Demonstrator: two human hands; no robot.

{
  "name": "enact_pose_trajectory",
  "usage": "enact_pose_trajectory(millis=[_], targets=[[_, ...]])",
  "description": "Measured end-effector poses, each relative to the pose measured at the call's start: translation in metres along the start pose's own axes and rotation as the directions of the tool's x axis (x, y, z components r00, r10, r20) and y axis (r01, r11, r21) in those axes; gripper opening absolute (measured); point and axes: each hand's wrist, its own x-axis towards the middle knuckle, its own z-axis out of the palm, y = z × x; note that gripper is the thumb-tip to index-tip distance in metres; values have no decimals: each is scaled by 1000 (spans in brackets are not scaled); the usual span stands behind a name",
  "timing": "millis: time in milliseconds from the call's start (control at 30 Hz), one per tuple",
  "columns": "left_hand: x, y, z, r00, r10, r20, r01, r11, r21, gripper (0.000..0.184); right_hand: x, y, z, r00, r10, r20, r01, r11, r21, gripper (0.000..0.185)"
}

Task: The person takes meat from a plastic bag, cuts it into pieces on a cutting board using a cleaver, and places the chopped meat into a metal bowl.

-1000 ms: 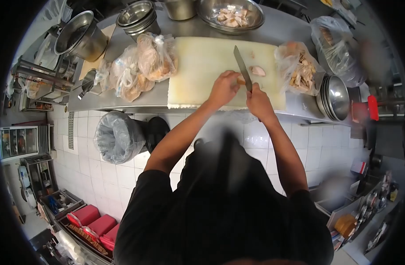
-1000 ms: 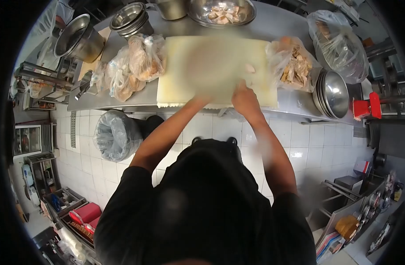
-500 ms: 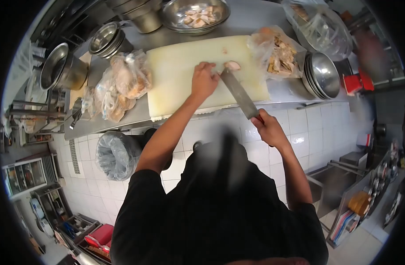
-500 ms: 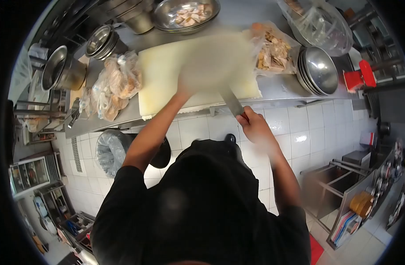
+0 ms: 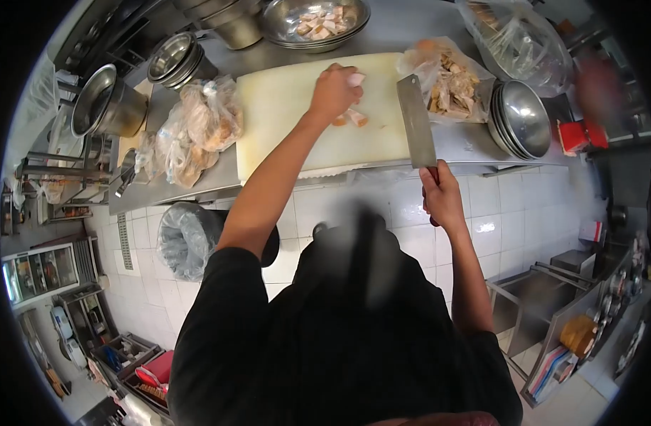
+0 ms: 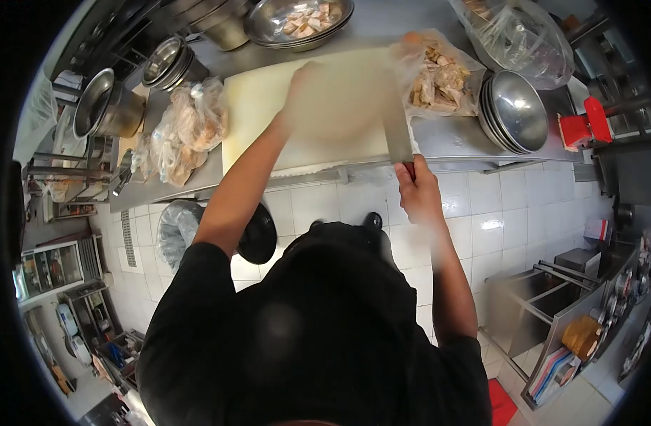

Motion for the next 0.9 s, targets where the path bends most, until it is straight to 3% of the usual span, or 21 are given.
enact_pose_trajectory(millis=[67, 133, 233, 300, 333, 400, 467, 567, 633, 700, 733, 800, 900], targets=[[-26, 10, -26, 995, -97, -14, 97, 995, 2, 36, -2, -4, 5, 999, -48, 16, 49, 996, -75, 16], [-68, 4, -33, 989, -143, -39, 144, 989, 31, 40, 3, 8, 21, 976, -215, 16, 214, 955, -205, 17], [-114, -13, -11, 966, -159, -202, 154, 987, -39, 58, 8, 2, 49, 924, -381, 43, 376, 881, -288, 18], [-127, 1, -25, 965, -233, -119, 228, 972, -55, 67, 11, -14, 70, 919, -388, 69, 390, 870, -303, 20], [-131, 7, -34, 961, -267, -71, 263, 963, -64, 71, 14, -23, 79, 885, -461, 69, 459, 837, -299, 20], [-147, -17, -33, 958, -222, -179, 230, 973, 24, 66, 19, -40, 94, 801, -596, 55, 584, 759, -289, 21], [-161, -20, -49, 934, -233, -271, 243, 970, 5, 60, 5, -78, 104, 774, -632, -43, 611, 762, -215, 20], [-173, -21, -78, 929, -263, -262, 294, 952, 85, 56, -6, -120, 115, 662, -715, -224, 723, 688, -61, 23], [-177, -16, -85, 922, -287, -260, 305, 952, 31, 56, -13, -140, 120, 604, -734, -309, 769, 639, -17, 32], [-182, -17, -84, 922, -288, -260, 295, 956, -15, 56, 11, -102, 130, 621, -771, -141, 705, 628, -329, 33], [-182, -20, -75, 924, -275, -267, 275, 961, -36, 55, 27, -74, 139, 635, -770, -57, 660, 580, -477, 34], [-181, -17, -57, 930, -248, -272, 226, 968, -109, 54, 50, -16, 162, 919, -329, 218, 391, 682, -618, 22], [-165, -14, -36, 940, -206, -272, 140, 960, -244, 52, 48, -30, 168, 940, -259, 222, 341, 680, -649, 21]])
